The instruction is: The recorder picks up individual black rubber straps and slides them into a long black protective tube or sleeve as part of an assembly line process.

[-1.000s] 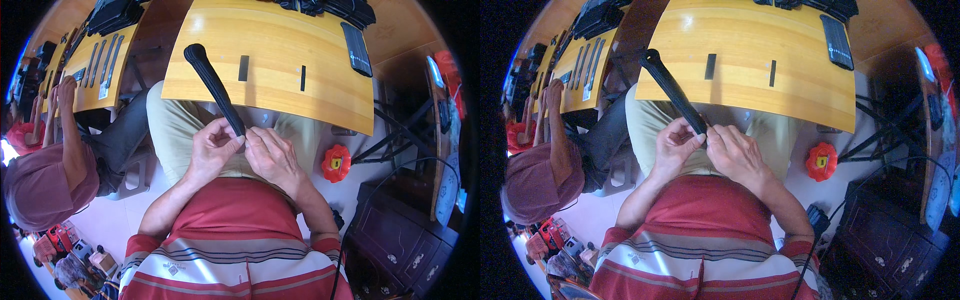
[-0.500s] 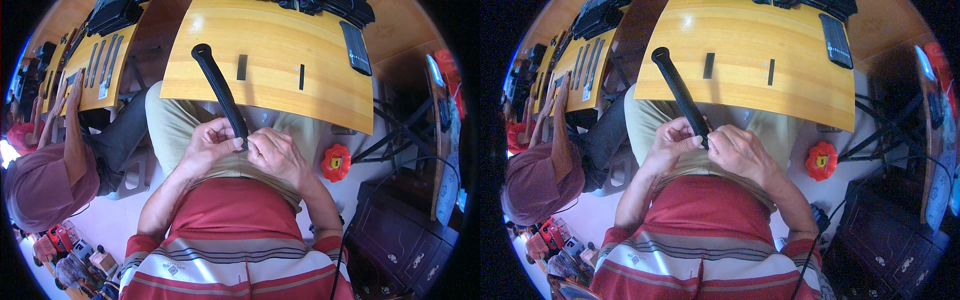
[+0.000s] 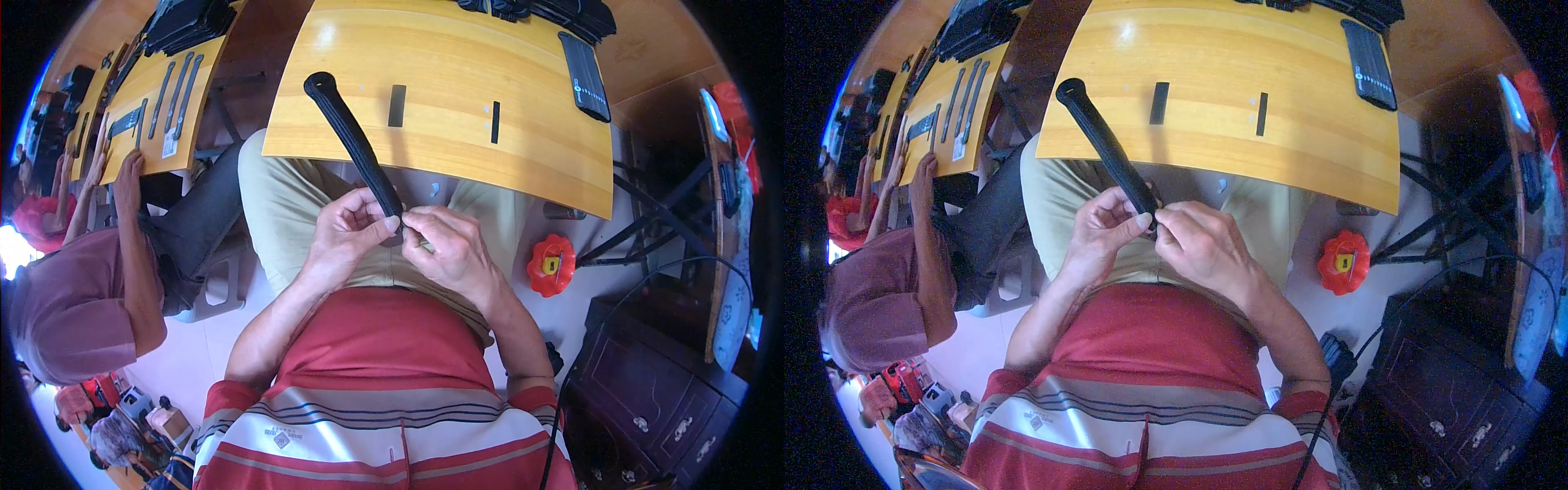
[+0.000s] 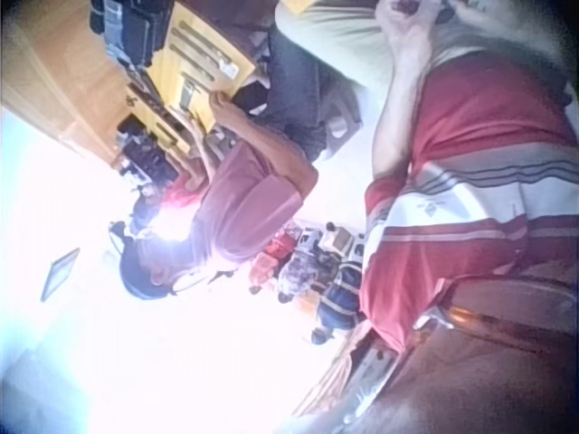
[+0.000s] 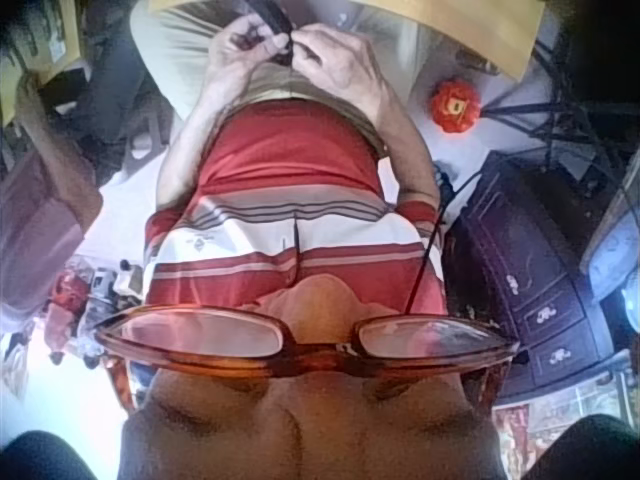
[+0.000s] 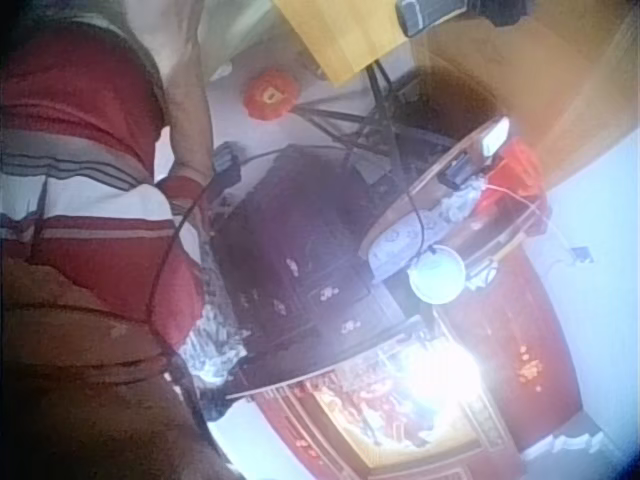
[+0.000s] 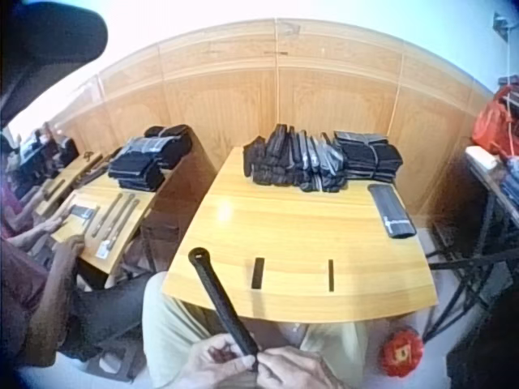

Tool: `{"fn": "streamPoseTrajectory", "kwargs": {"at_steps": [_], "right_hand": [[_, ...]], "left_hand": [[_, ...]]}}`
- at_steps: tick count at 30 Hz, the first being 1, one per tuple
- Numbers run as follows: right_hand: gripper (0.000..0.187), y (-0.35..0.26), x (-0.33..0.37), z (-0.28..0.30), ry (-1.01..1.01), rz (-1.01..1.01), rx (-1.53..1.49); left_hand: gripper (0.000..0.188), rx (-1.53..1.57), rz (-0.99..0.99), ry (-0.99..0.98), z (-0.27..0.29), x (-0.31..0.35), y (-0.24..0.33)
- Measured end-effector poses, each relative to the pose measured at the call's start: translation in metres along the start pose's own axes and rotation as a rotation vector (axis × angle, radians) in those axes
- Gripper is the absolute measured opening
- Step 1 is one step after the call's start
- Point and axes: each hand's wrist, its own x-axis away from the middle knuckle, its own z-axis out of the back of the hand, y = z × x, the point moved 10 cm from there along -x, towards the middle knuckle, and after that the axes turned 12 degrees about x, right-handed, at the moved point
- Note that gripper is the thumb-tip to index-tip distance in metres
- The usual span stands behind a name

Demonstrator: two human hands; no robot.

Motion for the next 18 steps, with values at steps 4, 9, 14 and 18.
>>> {"fn": "streamPoseTrajectory", "kwargs": {"at_steps": [4, 9, 14, 18], "right_hand": [[0.027, 0.0, 0.0, 0.0, -0.002, 0.023, -0.03], [0.027, -0.002, 0.001, 0.003, 0.001, 0.091, -0.072], [0.026, -0.005, 0.0, 0.006, 0.053, 0.103, -0.038], [0.03, -0.013, 0.0, 0.012, 0.131, 0.135, 0.069]], "left_hand": [[0.025, -0.022, -0.002, -0.017, -0.001, 0.002, 0.001], [0.03, 0.024, 0.04, -0.051, -0.003, 0.003, 0.0], [0.037, 0.074, 0.053, -0.018, -0.002, 0.003, -0.001], [0.037, 0.071, 0.035, -0.019, -0.007, 0.002, 0.004]]}}
